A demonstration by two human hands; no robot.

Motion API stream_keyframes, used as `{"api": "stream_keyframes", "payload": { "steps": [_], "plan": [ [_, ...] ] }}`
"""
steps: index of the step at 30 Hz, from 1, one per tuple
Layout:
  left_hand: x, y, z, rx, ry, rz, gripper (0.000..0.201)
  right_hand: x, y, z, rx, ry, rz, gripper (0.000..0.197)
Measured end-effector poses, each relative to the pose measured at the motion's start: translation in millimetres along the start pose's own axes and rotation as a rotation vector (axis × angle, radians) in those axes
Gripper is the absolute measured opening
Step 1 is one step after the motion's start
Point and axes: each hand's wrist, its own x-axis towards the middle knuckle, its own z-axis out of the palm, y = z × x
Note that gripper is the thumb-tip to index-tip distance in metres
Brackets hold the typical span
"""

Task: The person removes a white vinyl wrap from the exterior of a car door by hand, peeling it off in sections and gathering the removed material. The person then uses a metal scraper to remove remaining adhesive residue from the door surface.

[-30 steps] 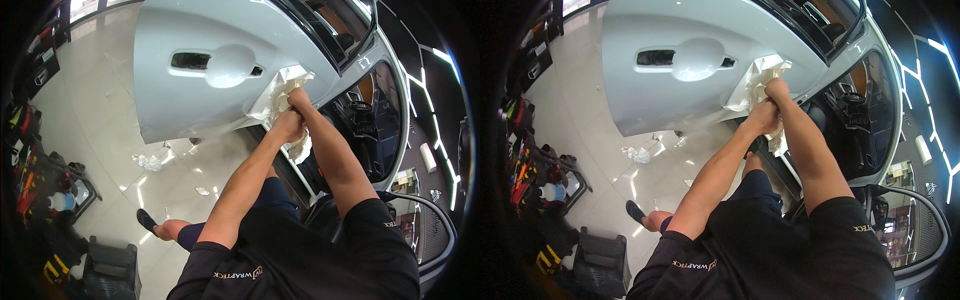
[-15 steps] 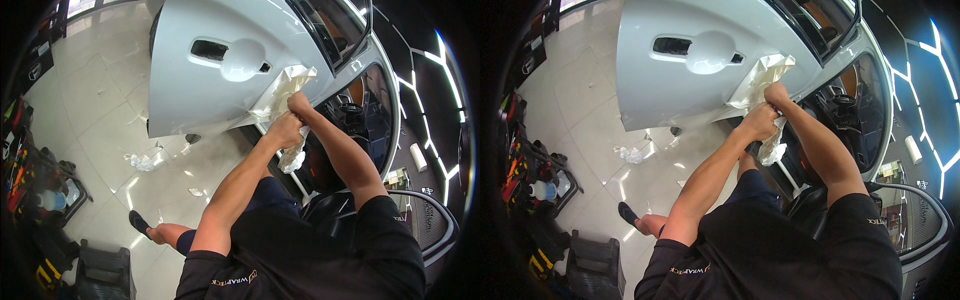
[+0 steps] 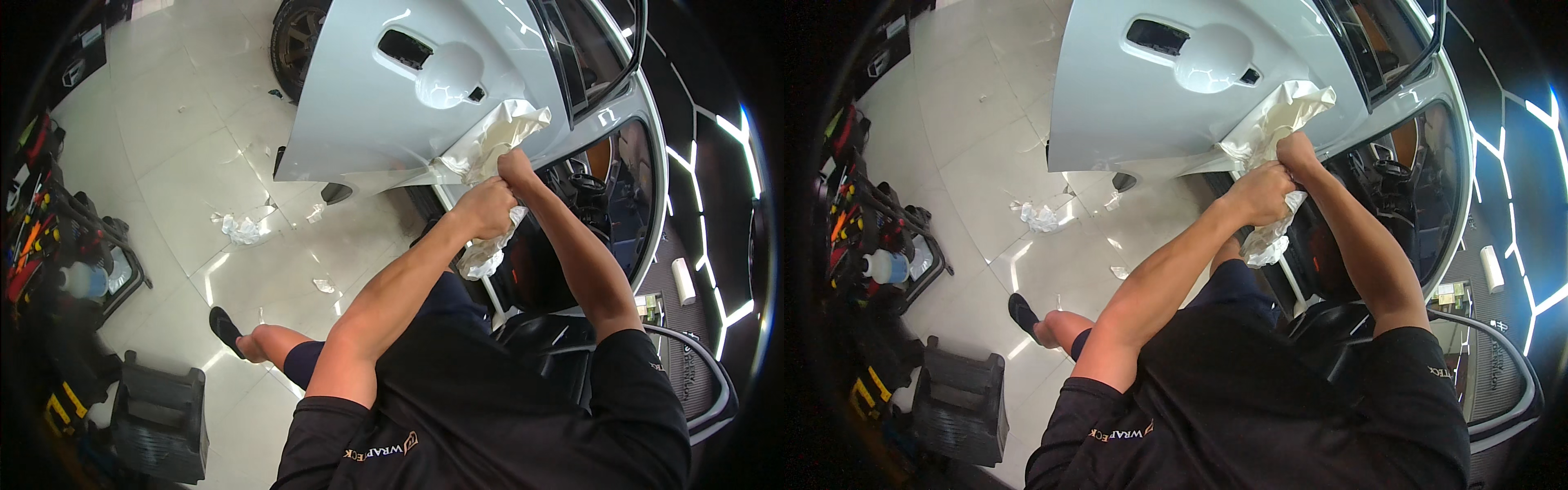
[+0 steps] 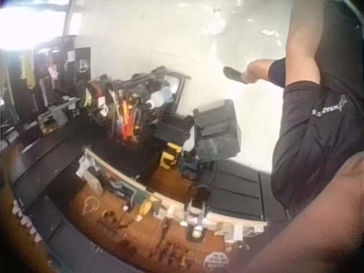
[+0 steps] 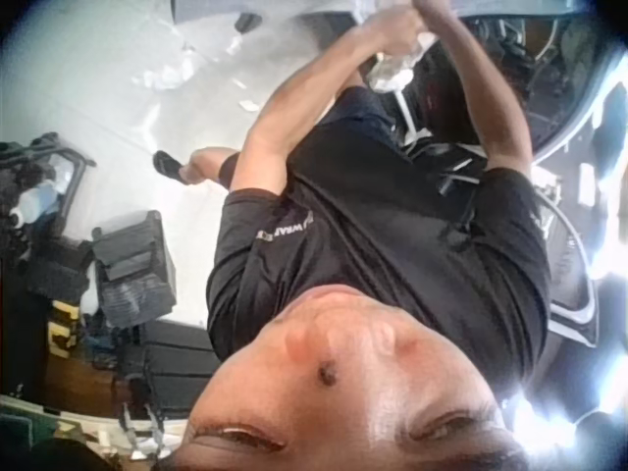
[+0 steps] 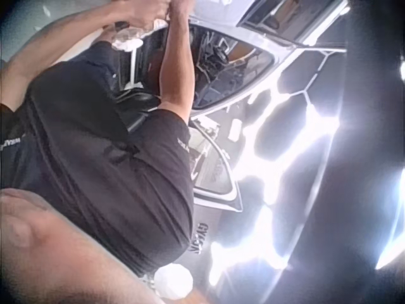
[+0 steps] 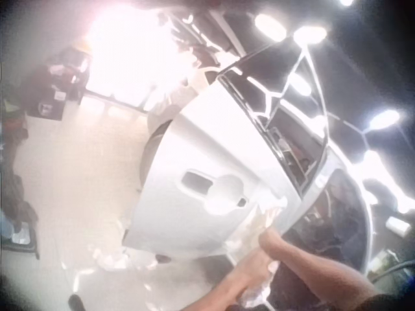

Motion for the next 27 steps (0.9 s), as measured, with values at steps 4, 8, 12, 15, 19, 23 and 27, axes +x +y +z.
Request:
{"api": "stream_keyframes", "payload": {
  "steps": [4,8,12,15,19,23,27],
  "plan": [
    [-2,12,-18,-0.011,-0.079,-0.032,0.029,0,19,15,0.088,-0.031,0.032,0.03],
    [-11,19,-29,-0.059,-0.032,-0.022,0.026,-12,-5,-5,0.345,-0.079,0.167,0.033],
    [-7,16,-30,-0.063,0.033,0.068,0.021,-39,-46,-44,0.887,-0.082,0.355,0.032],
    [-4,9,-26,-0.107,0.027,0.028,0.017,-44,-38,-33,1.225,-0.156,0.366,0.029],
    [14,2,-26,-0.107,0.046,0.013,0.018,-45,-19,16,1.933,-0.32,0.597,0.057],
    [33,12,-32,-0.085,-0.101,-0.058,0.013,-45,-8,109,2.055,-0.294,0.972,0.074],
    [49,18,-30,0.03,-0.343,-0.136,0.014,5,-27,171,2.934,-0.385,0.705,0.071]
  ]
}}
